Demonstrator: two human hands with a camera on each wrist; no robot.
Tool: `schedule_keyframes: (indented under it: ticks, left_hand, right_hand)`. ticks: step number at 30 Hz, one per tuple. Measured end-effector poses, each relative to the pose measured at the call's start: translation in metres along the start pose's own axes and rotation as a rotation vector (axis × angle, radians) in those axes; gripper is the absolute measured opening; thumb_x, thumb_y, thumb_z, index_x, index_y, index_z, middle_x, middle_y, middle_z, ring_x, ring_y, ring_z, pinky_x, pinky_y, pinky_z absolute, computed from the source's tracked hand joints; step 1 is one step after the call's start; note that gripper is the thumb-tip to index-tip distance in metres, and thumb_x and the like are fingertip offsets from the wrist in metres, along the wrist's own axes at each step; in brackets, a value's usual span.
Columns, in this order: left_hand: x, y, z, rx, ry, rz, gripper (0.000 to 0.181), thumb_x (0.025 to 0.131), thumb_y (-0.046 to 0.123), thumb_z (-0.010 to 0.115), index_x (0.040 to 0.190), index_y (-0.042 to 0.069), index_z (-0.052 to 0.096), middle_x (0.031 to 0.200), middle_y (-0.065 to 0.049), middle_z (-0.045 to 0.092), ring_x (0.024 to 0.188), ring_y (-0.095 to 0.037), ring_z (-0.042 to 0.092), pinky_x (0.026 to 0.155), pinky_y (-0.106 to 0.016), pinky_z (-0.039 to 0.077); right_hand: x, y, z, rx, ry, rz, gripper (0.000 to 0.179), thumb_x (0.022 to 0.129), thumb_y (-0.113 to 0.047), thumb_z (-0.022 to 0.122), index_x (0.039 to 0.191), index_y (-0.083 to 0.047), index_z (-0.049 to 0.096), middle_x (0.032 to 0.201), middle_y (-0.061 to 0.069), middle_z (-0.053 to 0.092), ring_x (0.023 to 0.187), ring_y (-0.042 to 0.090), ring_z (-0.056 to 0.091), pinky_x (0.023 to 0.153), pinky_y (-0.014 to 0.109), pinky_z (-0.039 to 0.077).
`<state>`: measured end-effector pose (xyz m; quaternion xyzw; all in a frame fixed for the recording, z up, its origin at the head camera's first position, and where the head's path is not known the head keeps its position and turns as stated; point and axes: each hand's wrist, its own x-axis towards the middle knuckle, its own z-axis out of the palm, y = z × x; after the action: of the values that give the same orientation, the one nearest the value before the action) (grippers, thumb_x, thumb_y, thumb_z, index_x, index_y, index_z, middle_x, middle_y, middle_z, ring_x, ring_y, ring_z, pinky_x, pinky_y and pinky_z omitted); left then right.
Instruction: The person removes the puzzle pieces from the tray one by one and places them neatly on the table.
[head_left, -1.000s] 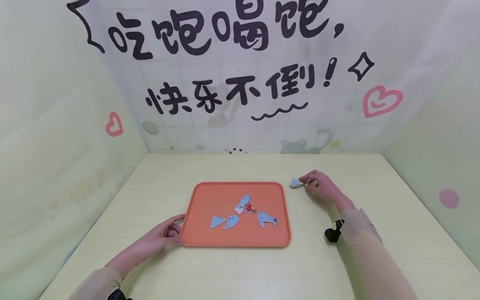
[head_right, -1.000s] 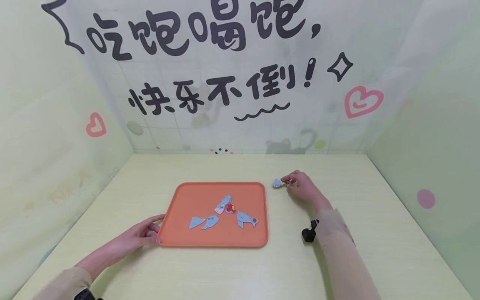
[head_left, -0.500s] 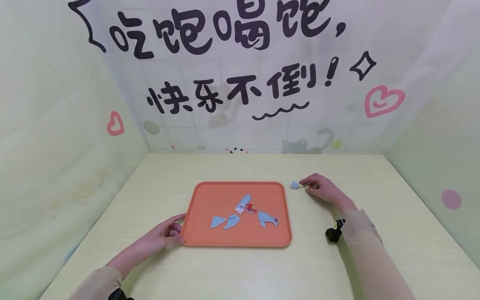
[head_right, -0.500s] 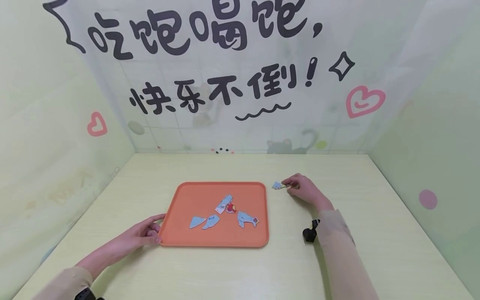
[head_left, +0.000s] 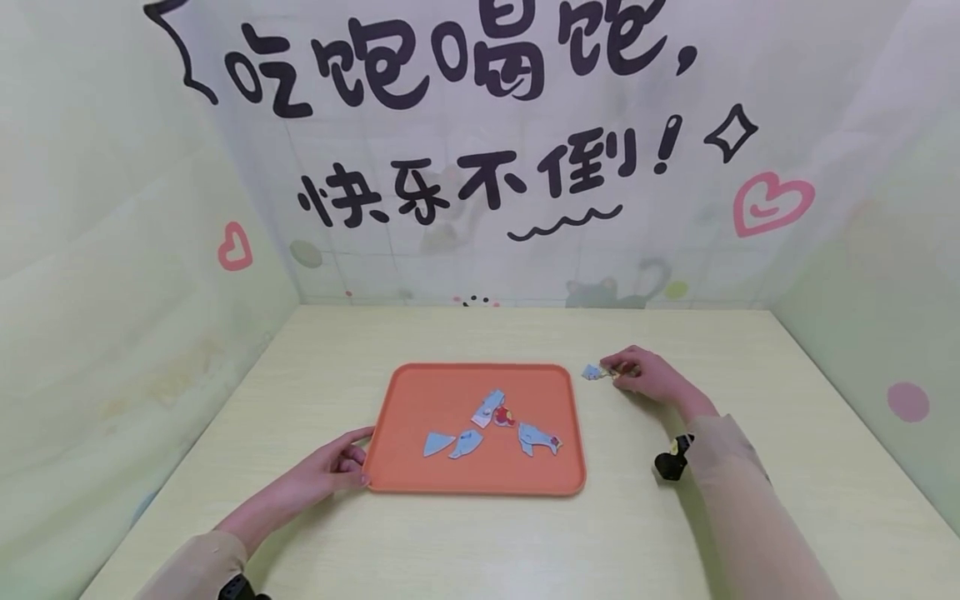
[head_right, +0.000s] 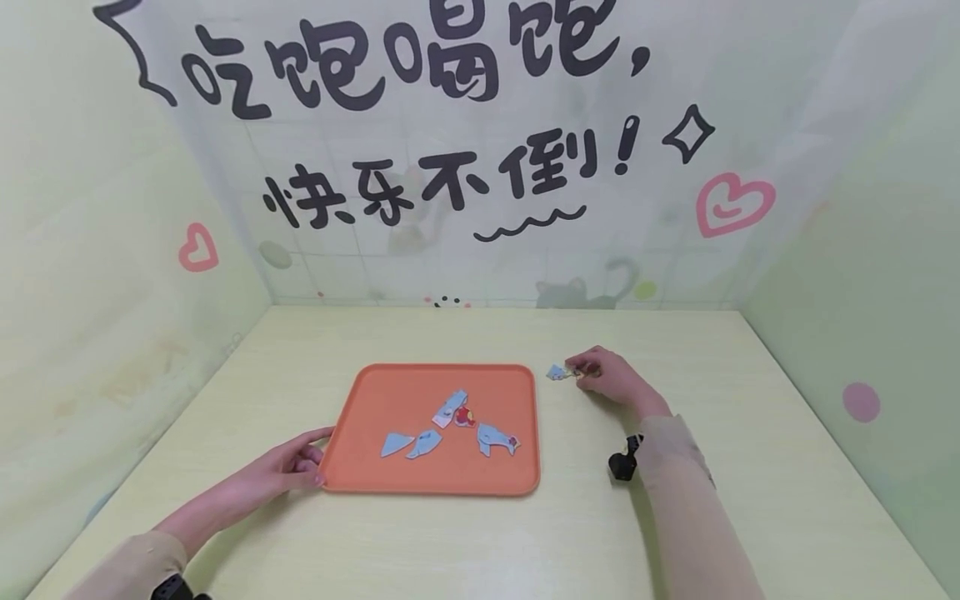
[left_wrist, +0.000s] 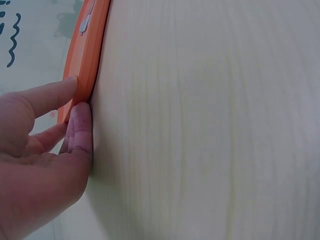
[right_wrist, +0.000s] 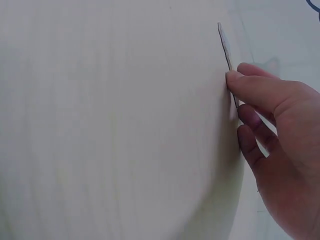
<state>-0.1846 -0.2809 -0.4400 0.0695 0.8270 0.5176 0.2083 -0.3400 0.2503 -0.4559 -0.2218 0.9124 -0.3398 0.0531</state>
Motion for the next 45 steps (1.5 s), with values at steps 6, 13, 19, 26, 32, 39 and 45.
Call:
schedule_keyframes:
  ticks: [6,13,19,26,32,39,45]
  left_hand:
    - [-0.001,0.000,0.001,-0.001,0.000,-0.003,0.078,0.092,0.014,0.068,0.155,0.003,0.024,0.116,-0.015,0.049,0.095,-0.015,0.049,0.077,-0.022,0.043]
    - [-0.002,0.001,0.000,-0.003,-0.003,0.002,0.078,0.092,0.013,0.068,0.156,0.003,0.023,0.116,-0.015,0.049,0.095,-0.016,0.049,0.077,-0.022,0.044]
    - [-0.001,-0.001,-0.001,-0.008,-0.002,0.003,0.079,0.092,0.013,0.069,0.156,0.003,0.024,0.114,-0.015,0.049,0.093,-0.015,0.049,0.077,-0.023,0.043]
    - [-0.001,-0.002,-0.001,-0.019,-0.005,0.001,0.078,0.092,0.013,0.068,0.156,0.003,0.023,0.114,-0.013,0.047,0.093,-0.015,0.047,0.076,-0.023,0.043]
    - [-0.003,-0.002,-0.002,-0.027,-0.008,0.003,0.079,0.092,0.012,0.068,0.156,0.003,0.023,0.114,-0.014,0.046,0.093,-0.015,0.047,0.075,-0.023,0.043]
    - [-0.003,0.000,-0.002,-0.016,-0.006,0.014,0.077,0.092,0.012,0.068,0.155,0.002,0.024,0.115,-0.015,0.046,0.095,-0.015,0.047,0.077,-0.022,0.043]
    - [-0.002,0.001,-0.002,-0.025,-0.010,0.017,0.080,0.091,0.013,0.070,0.155,0.001,0.023,0.113,-0.014,0.047,0.092,-0.015,0.047,0.076,-0.022,0.044]
  right_hand:
    - [0.000,-0.003,-0.005,-0.036,0.003,0.033,0.051,0.089,-0.012,0.072,0.137,-0.005,0.058,0.130,0.020,0.057,0.106,0.032,0.056,0.089,0.041,0.048]
    - [0.006,-0.013,-0.014,-0.030,0.013,-0.004,0.057,0.088,-0.013,0.073,0.141,-0.005,0.054,0.144,0.021,0.049,0.122,0.044,0.050,0.099,0.055,0.044]
    - [0.022,-0.033,-0.020,-0.045,0.026,-0.070,0.054,0.088,-0.009,0.072,0.140,-0.005,0.055,0.143,0.020,0.051,0.123,0.045,0.048,0.098,0.056,0.044]
    - [0.043,-0.065,-0.019,-0.016,0.004,-0.100,0.054,0.088,-0.011,0.073,0.140,-0.010,0.055,0.147,0.016,0.049,0.130,0.043,0.045,0.107,0.060,0.039]
    - [0.058,-0.087,-0.011,0.016,-0.007,-0.134,0.055,0.088,-0.012,0.074,0.140,-0.011,0.056,0.147,0.015,0.048,0.132,0.041,0.045,0.106,0.060,0.041]
    - [0.071,-0.104,0.008,0.003,-0.016,-0.187,0.053,0.088,-0.011,0.074,0.138,-0.012,0.058,0.144,0.012,0.053,0.132,0.039,0.047,0.105,0.057,0.043]
    - [0.076,-0.117,0.028,-0.006,-0.051,-0.200,0.051,0.090,-0.011,0.072,0.139,-0.013,0.058,0.143,0.010,0.053,0.132,0.039,0.045,0.104,0.057,0.044]
